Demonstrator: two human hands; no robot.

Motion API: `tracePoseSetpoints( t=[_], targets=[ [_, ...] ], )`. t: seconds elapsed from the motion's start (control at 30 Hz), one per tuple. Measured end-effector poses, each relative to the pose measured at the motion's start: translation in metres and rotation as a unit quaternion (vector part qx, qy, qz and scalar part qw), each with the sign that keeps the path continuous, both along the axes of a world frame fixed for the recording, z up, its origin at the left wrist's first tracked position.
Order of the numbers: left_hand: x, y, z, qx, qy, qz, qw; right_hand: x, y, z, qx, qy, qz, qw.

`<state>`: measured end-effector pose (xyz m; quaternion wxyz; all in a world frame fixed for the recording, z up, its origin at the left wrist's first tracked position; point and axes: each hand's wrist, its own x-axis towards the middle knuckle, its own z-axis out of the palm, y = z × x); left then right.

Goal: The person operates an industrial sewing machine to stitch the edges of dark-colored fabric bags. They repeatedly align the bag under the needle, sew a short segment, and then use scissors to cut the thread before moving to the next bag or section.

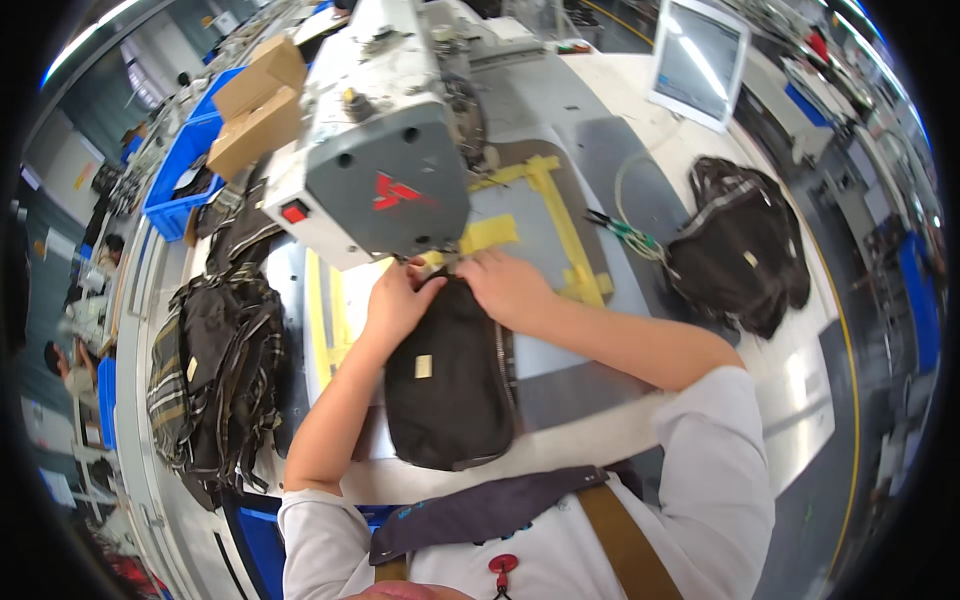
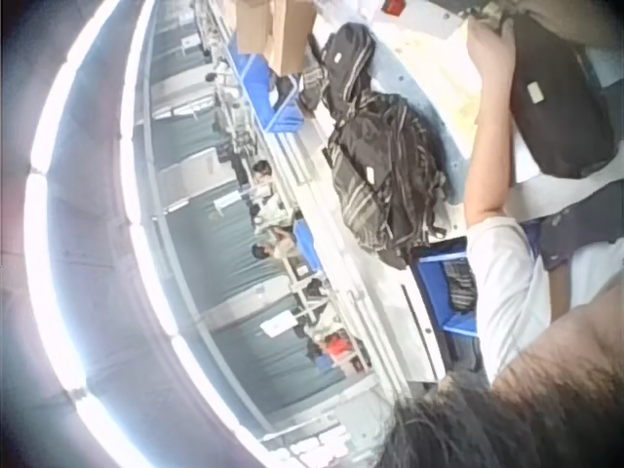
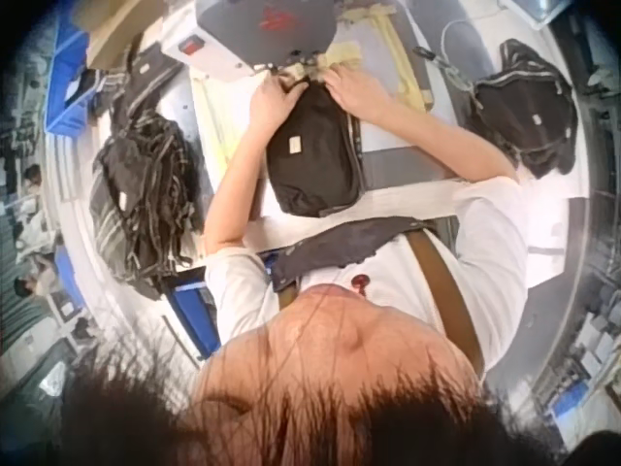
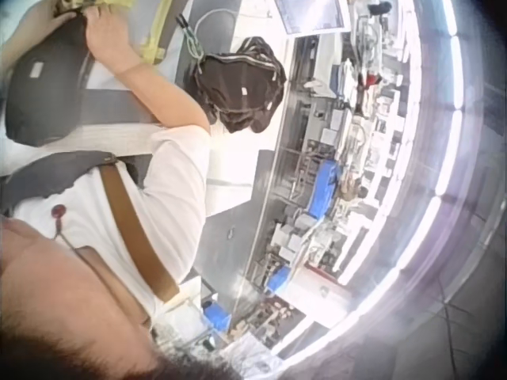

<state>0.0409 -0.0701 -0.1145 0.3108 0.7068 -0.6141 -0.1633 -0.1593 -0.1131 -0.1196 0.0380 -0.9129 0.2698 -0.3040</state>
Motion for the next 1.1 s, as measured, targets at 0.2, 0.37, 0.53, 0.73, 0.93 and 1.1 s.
tracePoseSetpoints(
  t=[0.2, 0.37, 0.53, 0.73, 0.93, 1.1],
  targets=[
    [-0.012, 0.061, 0.027, 0.163, 0.093, -0.194, 0.963, -0.044, 0.070, 0.004, 0.091, -0.017, 0.127, 0.988],
    [-0.012, 0.081, 0.023, 0.147, 0.135, -0.254, 0.946, -0.084, 0.040, 0.025, 0.120, 0.064, -0.095, 0.986],
    [-0.012, 0.077, 0.024, 0.175, 0.157, -0.258, 0.937, -0.136, -0.043, 0.010, -0.026, 0.118, -0.263, 0.957],
    [-0.011, 0.078, 0.023, 0.163, 0.146, -0.248, 0.944, -0.109, -0.025, 0.019, -0.010, 0.125, -0.190, 0.974],
    [-0.008, 0.078, 0.016, 0.172, 0.182, -0.251, 0.935, -0.109, -0.013, 0.019, 0.108, 0.073, -0.177, 0.976],
    [-0.008, 0.078, 0.020, 0.178, 0.165, -0.247, 0.938, -0.092, 0.026, 0.046, 0.146, 0.093, -0.073, 0.982]
  ],
)
